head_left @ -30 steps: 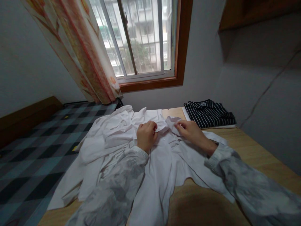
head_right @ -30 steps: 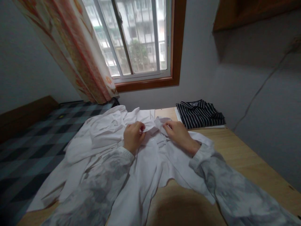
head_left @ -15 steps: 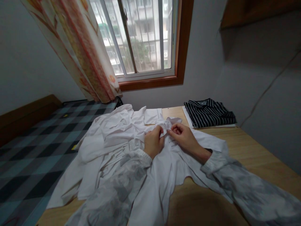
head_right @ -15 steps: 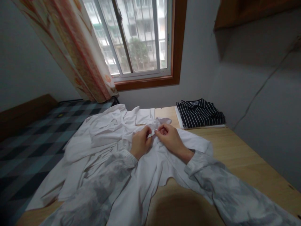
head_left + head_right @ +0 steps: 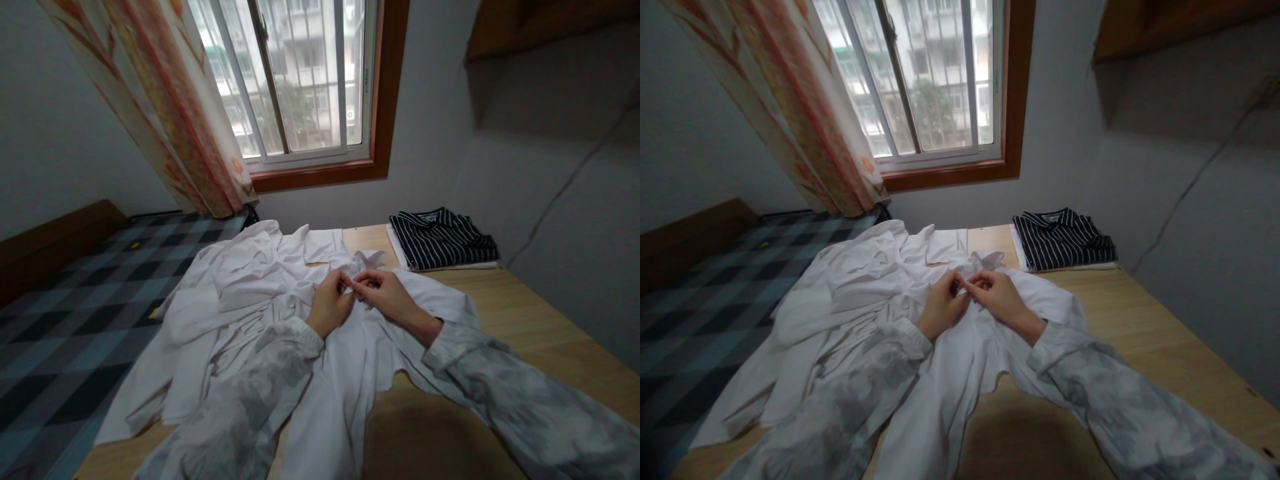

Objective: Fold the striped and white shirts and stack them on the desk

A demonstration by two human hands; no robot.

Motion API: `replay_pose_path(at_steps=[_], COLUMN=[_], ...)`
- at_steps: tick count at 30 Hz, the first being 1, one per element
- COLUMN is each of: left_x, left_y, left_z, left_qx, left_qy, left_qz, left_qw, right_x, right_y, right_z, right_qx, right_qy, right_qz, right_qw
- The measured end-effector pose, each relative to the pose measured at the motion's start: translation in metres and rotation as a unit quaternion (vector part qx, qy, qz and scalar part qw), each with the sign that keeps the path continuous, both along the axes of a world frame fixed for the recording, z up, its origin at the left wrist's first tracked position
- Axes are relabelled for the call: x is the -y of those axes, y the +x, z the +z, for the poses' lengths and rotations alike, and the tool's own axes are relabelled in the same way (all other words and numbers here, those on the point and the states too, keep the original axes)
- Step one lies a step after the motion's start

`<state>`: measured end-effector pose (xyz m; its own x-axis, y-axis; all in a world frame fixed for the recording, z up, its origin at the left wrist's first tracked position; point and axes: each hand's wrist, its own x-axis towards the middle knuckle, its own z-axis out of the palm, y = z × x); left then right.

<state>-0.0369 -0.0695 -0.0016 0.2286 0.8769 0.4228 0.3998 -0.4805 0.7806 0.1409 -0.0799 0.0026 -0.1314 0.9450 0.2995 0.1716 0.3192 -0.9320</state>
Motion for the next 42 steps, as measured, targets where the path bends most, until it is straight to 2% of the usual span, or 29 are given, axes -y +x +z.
replay_pose_path(at_steps=[3, 8, 14, 17, 28, 42], left_x=[-0.004, -0.007, -0.011, -0.012, -0.012, -0.007], left_y=[-0.002, -0.006, -0.012, -0.013, -0.012, -0.008], left_z=[-0.002, -0.003, 0.002, 0.004, 0.007, 0.013], left_qx=[0.013, 0.017, 0.072, 0.085, 0.111, 0.141], left_qy=[-0.003, -0.054, -0.094, -0.11, -0.142, -0.139], left_qz=[-0.022, -0.041, -0.143, -0.169, -0.159, -0.111], left_qw=[1.0, 0.998, 0.983, 0.976, 0.971, 0.974], right_x=[-0.001, -0.001, 0.001, 0.001, 0.0, 0.002], right_y=[0.003, 0.003, 0.002, 0.003, 0.003, 0.004], right_z=[0.003, -0.003, -0.007, -0.007, -0.013, -0.007], right_qx=[0.018, 0.026, -0.014, -0.021, -0.024, -0.028], right_qy=[0.002, 0.008, 0.006, 0.006, 0.017, 0.03], right_qz=[0.003, -0.01, -0.037, -0.049, -0.064, -0.048], right_qw=[1.0, 1.0, 0.999, 0.999, 0.998, 0.998])
